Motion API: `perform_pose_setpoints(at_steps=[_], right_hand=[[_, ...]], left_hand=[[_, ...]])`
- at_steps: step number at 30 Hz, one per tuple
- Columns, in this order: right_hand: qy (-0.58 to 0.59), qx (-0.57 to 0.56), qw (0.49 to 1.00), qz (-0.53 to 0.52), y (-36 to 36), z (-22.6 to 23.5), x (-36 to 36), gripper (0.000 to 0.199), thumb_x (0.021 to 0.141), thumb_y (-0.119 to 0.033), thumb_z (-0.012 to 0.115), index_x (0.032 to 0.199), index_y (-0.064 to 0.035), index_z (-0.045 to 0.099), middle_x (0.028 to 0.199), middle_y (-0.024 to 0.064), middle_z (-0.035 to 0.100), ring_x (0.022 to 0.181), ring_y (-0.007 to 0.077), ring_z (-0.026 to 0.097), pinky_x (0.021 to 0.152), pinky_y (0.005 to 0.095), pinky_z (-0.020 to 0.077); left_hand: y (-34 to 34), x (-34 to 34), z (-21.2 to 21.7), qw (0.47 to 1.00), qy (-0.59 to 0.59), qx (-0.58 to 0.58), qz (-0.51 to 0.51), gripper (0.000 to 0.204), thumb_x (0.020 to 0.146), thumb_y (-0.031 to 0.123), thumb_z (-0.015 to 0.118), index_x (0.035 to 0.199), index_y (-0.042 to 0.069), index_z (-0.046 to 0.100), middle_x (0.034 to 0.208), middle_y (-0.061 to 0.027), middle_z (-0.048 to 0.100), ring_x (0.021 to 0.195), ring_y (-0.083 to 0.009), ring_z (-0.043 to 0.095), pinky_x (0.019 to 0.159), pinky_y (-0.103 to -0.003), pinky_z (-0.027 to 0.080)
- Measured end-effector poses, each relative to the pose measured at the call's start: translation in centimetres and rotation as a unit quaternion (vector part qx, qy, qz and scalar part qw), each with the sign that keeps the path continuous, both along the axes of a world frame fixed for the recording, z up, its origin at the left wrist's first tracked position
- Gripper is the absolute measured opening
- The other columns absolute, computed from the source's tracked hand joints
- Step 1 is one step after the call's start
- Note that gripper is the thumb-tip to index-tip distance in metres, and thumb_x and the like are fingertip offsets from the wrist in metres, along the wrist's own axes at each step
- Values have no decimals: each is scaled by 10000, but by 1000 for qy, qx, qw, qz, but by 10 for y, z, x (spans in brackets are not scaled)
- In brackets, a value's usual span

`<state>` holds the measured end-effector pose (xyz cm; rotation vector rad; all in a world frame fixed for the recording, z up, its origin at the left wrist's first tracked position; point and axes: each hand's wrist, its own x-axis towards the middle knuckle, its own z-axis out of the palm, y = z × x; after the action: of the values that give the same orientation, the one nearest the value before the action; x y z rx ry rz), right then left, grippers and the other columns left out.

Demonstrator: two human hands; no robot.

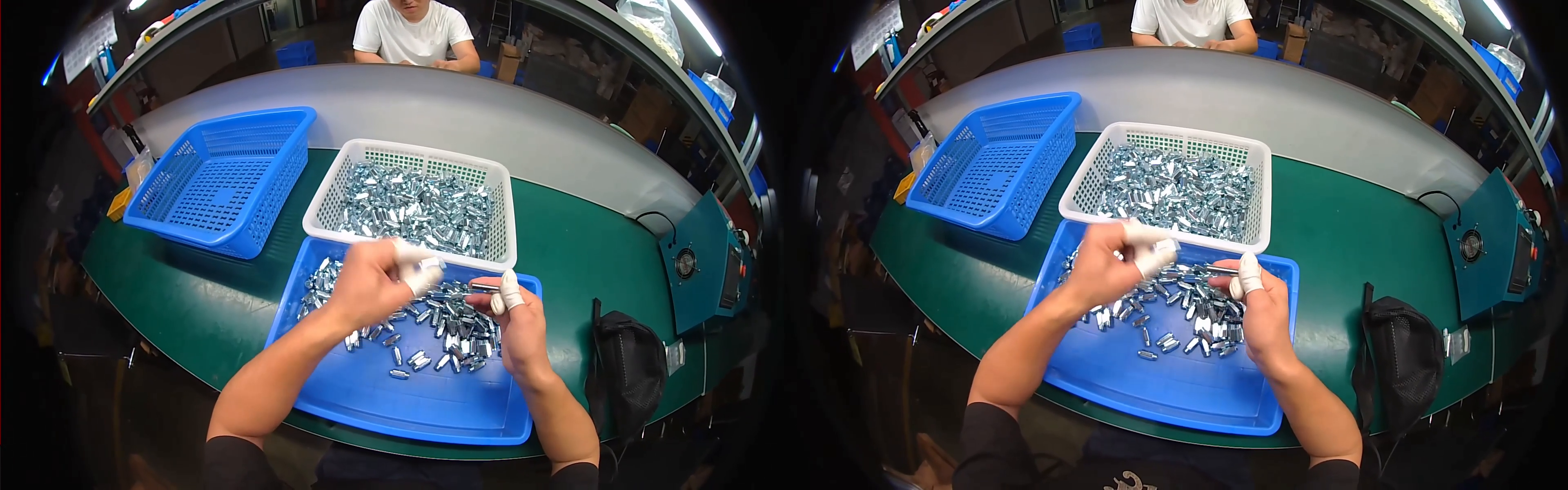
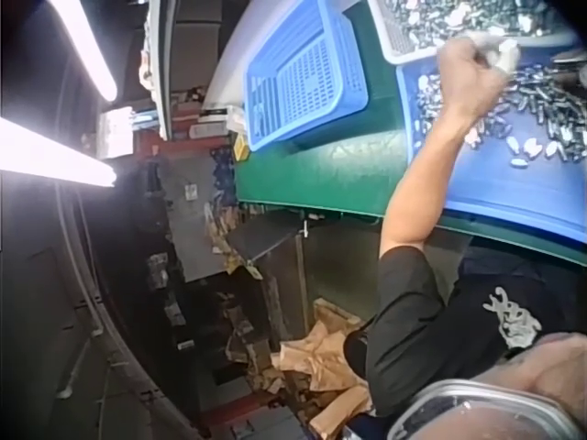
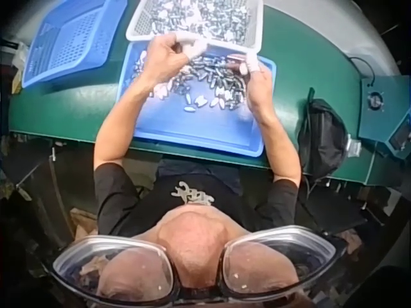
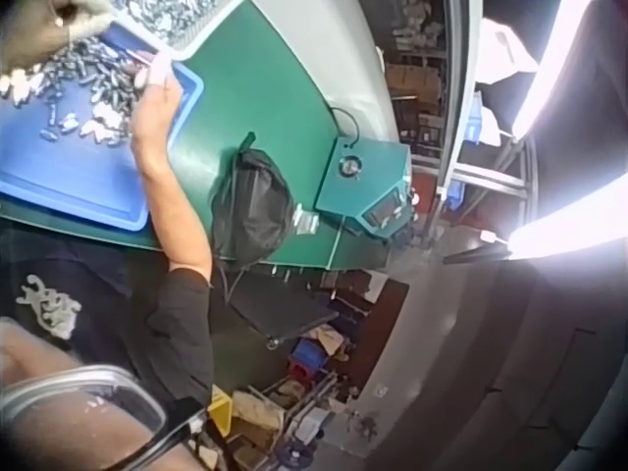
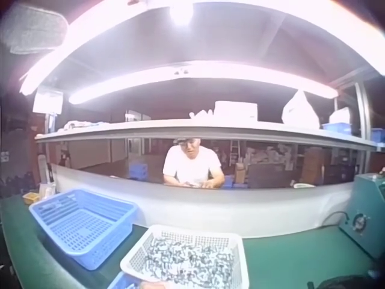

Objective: Inspecting and sorting small metal hardware pins at a manual workstation.

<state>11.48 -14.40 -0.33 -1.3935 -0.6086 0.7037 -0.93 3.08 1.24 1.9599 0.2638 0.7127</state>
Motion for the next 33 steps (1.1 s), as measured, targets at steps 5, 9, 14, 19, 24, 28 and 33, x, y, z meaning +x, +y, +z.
perform_pose_setpoints(at_steps=[5,9,14,19,24,28,33], right_hand=[[-2,8,1000,-4,-2,2,-3,461,990,-336,350,993,42,614,916,104,635,816,167,618,781,297,467],[6,-7,1000,-5,-1,1,-2,456,991,-327,348,992,43,614,915,100,634,815,166,617,786,290,463],[9,-6,1000,5,0,6,-4,433,991,-297,355,976,49,616,918,101,636,820,163,610,790,276,456],[8,2,1000,3,-1,1,-1,430,990,-293,358,960,48,618,909,109,639,819,166,608,788,278,458],[-1,3,1000,5,0,-2,-1,425,988,-294,367,950,45,620,900,117,642,815,167,607,781,278,465],[-1,6,1000,3,0,-3,-2,425,987,-296,370,942,44,619,892,118,646,812,168,609,779,281,471],[14,10,1000,-14,-1,0,-5,423,987,-301,372,938,43,613,878,120,648,805,171,611,781,289,477]], left_hand=[[7,2,7,971,-53,88,216,252,727,17,692,978,27,664,693,-8,592,603,-52,489,484,-188,394],[-28,-2,-2,951,165,259,-19,235,750,249,705,895,67,674,713,-102,625,677,-233,612,599,-355,490],[-37,-3,-19,882,296,339,-139,239,734,275,698,809,54,647,755,-111,611,778,-315,612,676,-430,490],[-44,0,-22,900,274,328,-91,201,716,199,684,811,31,631,802,-122,598,812,-312,603,692,-428,491],[-46,4,-39,906,238,338,-90,184,702,180,677,793,30,620,802,-118,598,813,-311,604,688,-422,495],[-48,3,-39,906,230,341,-97,139,677,139,661,774,47,625,789,-112,602,813,-305,605,679,-420,497],[-37,-1,-27,900,285,316,-90,179,630,148,660,793,74,660,745,-114,636,749,-294,624,669,-415,503]])
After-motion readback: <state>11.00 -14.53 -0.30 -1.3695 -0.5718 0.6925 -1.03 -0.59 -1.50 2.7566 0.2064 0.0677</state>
